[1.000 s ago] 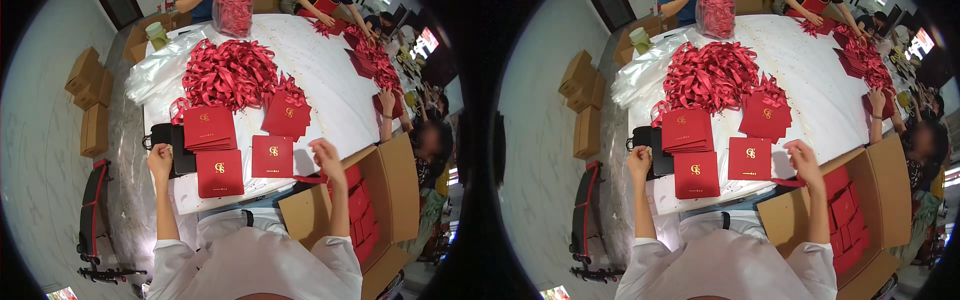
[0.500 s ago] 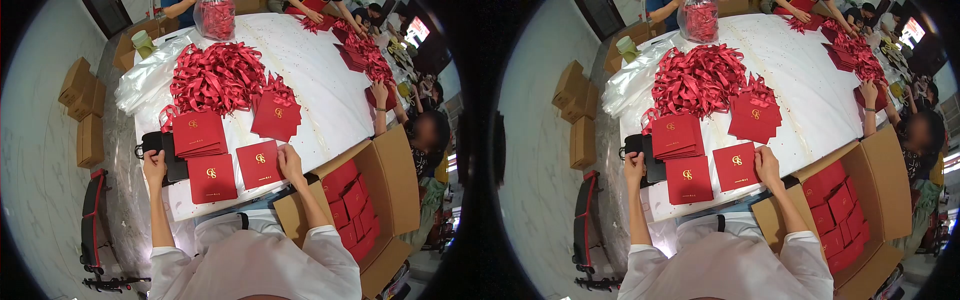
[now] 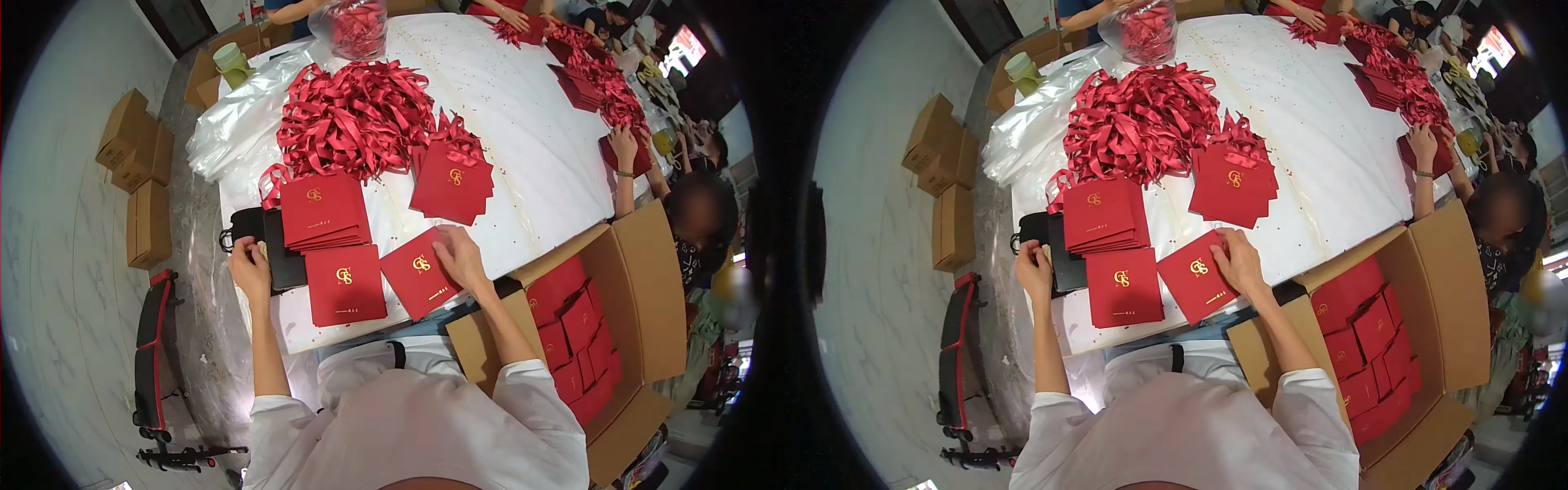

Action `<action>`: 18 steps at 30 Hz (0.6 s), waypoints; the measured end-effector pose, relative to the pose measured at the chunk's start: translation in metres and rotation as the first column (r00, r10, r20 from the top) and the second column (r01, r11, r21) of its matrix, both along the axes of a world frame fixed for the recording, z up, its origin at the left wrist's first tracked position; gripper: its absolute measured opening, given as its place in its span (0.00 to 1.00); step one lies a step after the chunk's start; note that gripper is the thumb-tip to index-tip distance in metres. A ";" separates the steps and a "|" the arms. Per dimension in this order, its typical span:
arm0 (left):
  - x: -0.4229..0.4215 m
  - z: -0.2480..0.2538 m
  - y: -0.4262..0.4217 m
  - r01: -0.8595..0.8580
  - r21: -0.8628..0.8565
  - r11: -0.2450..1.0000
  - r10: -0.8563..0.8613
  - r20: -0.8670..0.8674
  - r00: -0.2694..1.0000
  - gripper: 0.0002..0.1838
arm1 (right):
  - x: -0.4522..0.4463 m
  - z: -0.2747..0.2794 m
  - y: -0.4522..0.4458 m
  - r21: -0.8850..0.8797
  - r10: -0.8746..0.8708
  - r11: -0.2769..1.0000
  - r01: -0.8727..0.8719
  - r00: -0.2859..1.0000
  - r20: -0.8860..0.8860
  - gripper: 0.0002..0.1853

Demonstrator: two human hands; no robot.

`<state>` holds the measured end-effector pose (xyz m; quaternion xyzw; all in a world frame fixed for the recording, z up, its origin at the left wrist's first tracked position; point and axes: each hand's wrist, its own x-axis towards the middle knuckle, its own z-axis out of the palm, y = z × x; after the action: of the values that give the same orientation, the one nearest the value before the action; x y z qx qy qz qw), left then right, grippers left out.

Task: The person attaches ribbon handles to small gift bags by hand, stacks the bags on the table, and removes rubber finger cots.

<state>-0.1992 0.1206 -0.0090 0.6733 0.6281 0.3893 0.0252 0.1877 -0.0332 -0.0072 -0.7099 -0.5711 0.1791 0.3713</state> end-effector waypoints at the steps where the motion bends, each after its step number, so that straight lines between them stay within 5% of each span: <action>1: 0.003 0.005 -0.003 -0.009 0.080 0.997 0.010 -0.017 1.000 0.11 | 0.001 0.003 -0.002 -0.009 -0.045 0.999 0.045 0.998 -0.046 0.15; 5: 0.035 0.038 -0.023 0.013 0.167 0.986 0.007 -0.117 0.993 0.14 | 0.010 -0.003 -0.017 0.068 -0.125 0.989 0.130 0.989 -0.081 0.13; 8: 0.076 0.058 -0.046 0.193 0.169 0.967 -0.196 -0.003 0.981 0.14 | 0.015 -0.010 -0.026 -0.042 -0.153 0.988 0.149 0.984 -0.096 0.04; 13: 0.147 0.038 -0.087 0.594 0.088 0.799 -0.601 0.111 0.792 0.15 | 0.008 -0.006 -0.029 0.080 -0.066 0.994 0.068 0.998 -0.022 0.03; 18: 0.166 0.044 -0.102 0.588 0.057 0.807 -0.587 0.192 0.787 0.16 | -0.004 -0.008 -0.032 0.102 -0.081 0.991 0.085 0.996 -0.038 0.05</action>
<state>-0.0333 0.0182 0.0347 0.7924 0.3831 0.4257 0.2099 0.1840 -0.0652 -0.0153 -0.7097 -0.5432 0.1454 0.4244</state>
